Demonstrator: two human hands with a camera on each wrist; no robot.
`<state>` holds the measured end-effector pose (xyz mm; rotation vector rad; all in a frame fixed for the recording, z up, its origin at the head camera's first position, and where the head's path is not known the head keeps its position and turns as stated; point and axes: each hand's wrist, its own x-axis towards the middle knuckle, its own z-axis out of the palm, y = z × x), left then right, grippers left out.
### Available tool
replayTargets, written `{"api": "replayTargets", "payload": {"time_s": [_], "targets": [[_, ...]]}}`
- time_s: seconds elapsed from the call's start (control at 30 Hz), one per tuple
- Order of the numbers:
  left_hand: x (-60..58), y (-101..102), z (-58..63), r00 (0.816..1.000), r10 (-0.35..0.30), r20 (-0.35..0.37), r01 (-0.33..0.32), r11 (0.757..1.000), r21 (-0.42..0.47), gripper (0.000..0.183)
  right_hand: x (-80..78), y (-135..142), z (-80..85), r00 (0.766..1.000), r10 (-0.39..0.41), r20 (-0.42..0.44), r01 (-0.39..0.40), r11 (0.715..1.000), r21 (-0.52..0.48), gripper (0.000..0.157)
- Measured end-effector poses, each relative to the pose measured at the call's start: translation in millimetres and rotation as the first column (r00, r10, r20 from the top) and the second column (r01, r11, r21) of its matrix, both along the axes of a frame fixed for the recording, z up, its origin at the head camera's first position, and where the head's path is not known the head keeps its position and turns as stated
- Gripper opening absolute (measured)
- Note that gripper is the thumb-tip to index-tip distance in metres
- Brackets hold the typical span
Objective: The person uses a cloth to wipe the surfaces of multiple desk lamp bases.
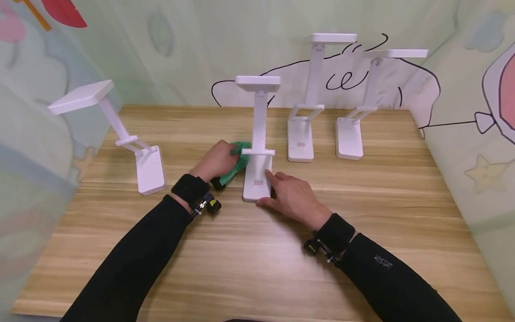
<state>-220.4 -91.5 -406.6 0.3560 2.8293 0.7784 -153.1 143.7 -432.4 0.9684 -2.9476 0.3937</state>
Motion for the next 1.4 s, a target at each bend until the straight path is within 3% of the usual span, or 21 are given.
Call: {"api": "replayTargets", "payload": {"time_s": [0.13,0.23,0.4,0.47,0.53,0.57,0.63,0.7,0.77,0.8,0.87,0.93,1.07,1.17,1.23,1.33,1.4], "targets": [[4.7,6.2,2.2,0.994,-0.096,0.050,0.096,0.995,-0.009,0.026,0.0,0.5,0.3,1.000,-0.013,-0.009,0.013,1.000,-0.007,0.084],[11.0,7.2,4.4,0.978,-0.195,0.067,0.198,0.980,-0.028,0.028,-0.6,2.2,1.2,1.000,-0.028,0.003,0.028,1.000,0.000,0.082],[22.3,2.5,9.8,0.927,-0.355,0.117,0.367,0.925,-0.101,0.025,-2.2,5.1,1.9,0.999,-0.036,0.033,0.036,0.999,0.007,0.085],[26.1,-0.9,11.5,0.894,-0.423,0.152,0.441,0.890,-0.119,0.019,-3.0,6.4,1.8,0.999,-0.031,0.044,0.031,1.000,0.003,0.085],[28.6,-6.1,13.0,0.870,-0.451,0.201,0.477,0.873,-0.106,0.017,-4.1,7.4,1.9,0.998,-0.025,0.053,0.025,1.000,0.000,0.086],[29.0,-9.2,13.8,0.867,-0.449,0.219,0.478,0.872,-0.108,0.022,-4.7,7.7,2.0,0.998,-0.021,0.057,0.021,1.000,-0.002,0.086],[27.3,-14.8,16.1,0.878,-0.409,0.248,0.445,0.889,-0.110,0.032,-5.9,7.9,2.0,0.998,-0.012,0.063,0.012,1.000,-0.007,0.087],[22.3,-19.1,17.6,0.925,-0.303,0.231,0.336,0.935,-0.116,0.041,-7.1,7.3,1.8,0.998,-0.002,0.063,0.003,1.000,-0.012,0.087],[14.7,-19.9,16.3,0.972,-0.169,0.163,0.190,0.975,-0.119,0.042,-8.0,6.3,1.1,0.998,0.007,0.059,-0.006,1.000,-0.016,0.086],[10.5,-18.9,14.7,0.986,-0.110,0.123,0.124,0.986,-0.108,0.041,-8.4,5.8,0.6,0.998,0.010,0.056,-0.009,1.000,-0.018,0.086],[3.2,-15.2,9.4,0.999,-0.019,0.040,0.023,0.995,-0.097,0.036,-8.7,5.0,-0.5,0.998,0.017,0.057,-0.016,1.000,-0.020,0.086],[-1.4,-9.5,3.5,1.000,0.013,-0.023,-0.016,0.995,-0.100,0.028,-8.9,4.3,-1.7,0.998,0.024,0.057,-0.022,1.000,-0.022,0.086],[-1.9,0.1,-2.4,0.997,-0.031,-0.067,0.022,0.992,-0.123,0.023,-9.1,3.8,-3.3,0.998,0.033,0.051,-0.031,0.999,-0.038,0.085],[3.3,0.5,-0.4,0.993,-0.116,-0.022,0.113,0.987,-0.115,0.032,-9.3,4.1,-3.9,0.998,0.034,0.049,-0.032,0.998,-0.047,0.085],[8.7,-1.7,2.3,0.981,-0.190,0.031,0.192,0.976,-0.105,0.030,-9.1,4.9,-4.1,0.998,0.031,0.053,-0.028,0.999,-0.044,0.085],[18.7,-5.8,4.9,0.955,-0.280,0.097,0.289,0.953,-0.096,0.012,-9.0,6.0,-3.7,0.998,0.023,0.063,-0.021,0.999,-0.036,0.086],[25.4,-7.8,3.9,0.942,-0.315,0.116,0.325,0.942,-0.085,0.019,-9.2,6.4,-3.0,0.998,0.020,0.066,-0.018,0.999,-0.034,0.086]]}}
